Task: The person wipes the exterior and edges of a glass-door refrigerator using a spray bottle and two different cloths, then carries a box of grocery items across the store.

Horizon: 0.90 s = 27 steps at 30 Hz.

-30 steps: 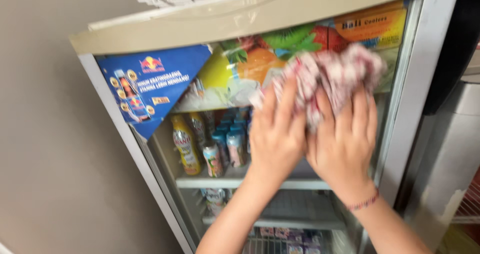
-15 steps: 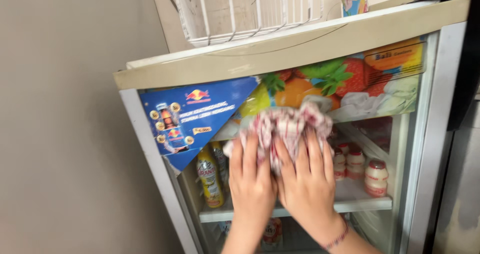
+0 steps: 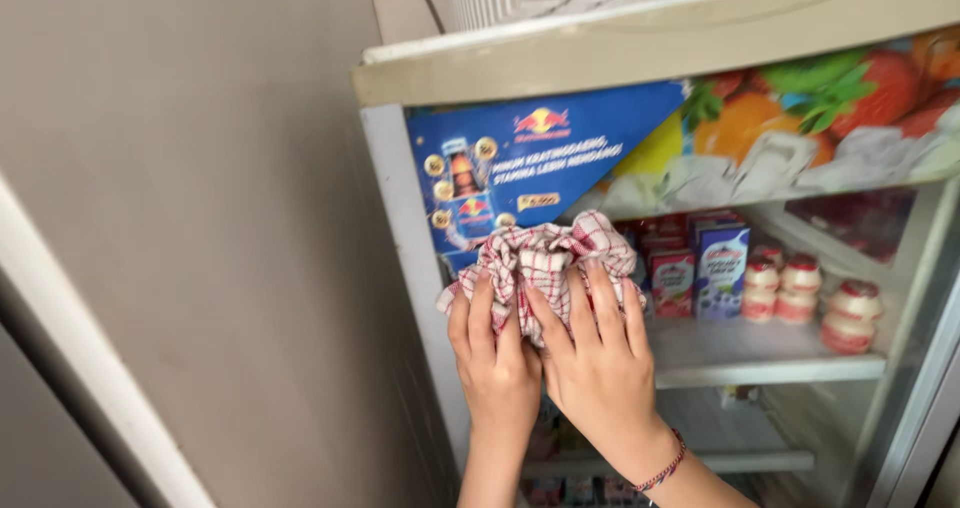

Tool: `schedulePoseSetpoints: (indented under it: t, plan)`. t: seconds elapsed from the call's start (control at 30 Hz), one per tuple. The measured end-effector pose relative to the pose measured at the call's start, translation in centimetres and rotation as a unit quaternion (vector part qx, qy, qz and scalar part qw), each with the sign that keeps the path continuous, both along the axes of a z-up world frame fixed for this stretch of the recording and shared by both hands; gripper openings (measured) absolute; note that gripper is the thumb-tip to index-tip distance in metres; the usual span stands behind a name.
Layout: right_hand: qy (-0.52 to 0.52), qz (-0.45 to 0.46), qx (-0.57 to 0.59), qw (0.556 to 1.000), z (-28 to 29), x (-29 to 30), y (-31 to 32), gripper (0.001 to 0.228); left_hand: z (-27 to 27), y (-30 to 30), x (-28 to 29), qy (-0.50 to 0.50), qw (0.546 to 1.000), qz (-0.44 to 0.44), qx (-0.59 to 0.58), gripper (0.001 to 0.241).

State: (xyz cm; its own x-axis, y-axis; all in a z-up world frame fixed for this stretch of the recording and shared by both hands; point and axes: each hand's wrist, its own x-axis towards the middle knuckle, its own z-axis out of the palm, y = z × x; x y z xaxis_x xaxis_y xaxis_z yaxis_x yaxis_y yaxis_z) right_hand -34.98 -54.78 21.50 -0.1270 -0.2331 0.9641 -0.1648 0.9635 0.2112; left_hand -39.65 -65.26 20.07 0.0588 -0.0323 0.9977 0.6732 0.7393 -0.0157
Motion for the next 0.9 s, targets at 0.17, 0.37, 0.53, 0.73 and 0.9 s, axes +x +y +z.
schedulePoseSetpoints:
  t: [0.17,0.37,0.53,0.73,0.9]
  plan:
    - [0.037,0.043,0.022,0.998,6.0,-2.1,-2.4,0.054,6.0,-3.3,-3.1,0.018,0.999,0.045,0.013,0.037]
    - [0.038,0.055,0.025,0.997,10.3,-3.3,-5.1,0.050,9.9,-5.6,-4.2,0.030,0.998,0.005,0.060,0.040]
    - [-0.049,0.031,0.049,0.997,-8.8,-4.1,-3.6,0.045,-12.1,-5.0,-5.5,-0.060,0.994,0.023,0.089,0.044]
    - [-0.185,0.042,0.067,0.980,-31.7,-2.3,-0.1,0.017,-36.4,-2.4,-3.2,-0.090,0.993,-0.022,0.071,0.032]
    - [-0.070,0.046,-0.066,0.994,-20.3,-4.0,2.7,0.050,-20.6,-1.1,-3.5,-0.090,0.991,-0.089,-0.031,0.037]
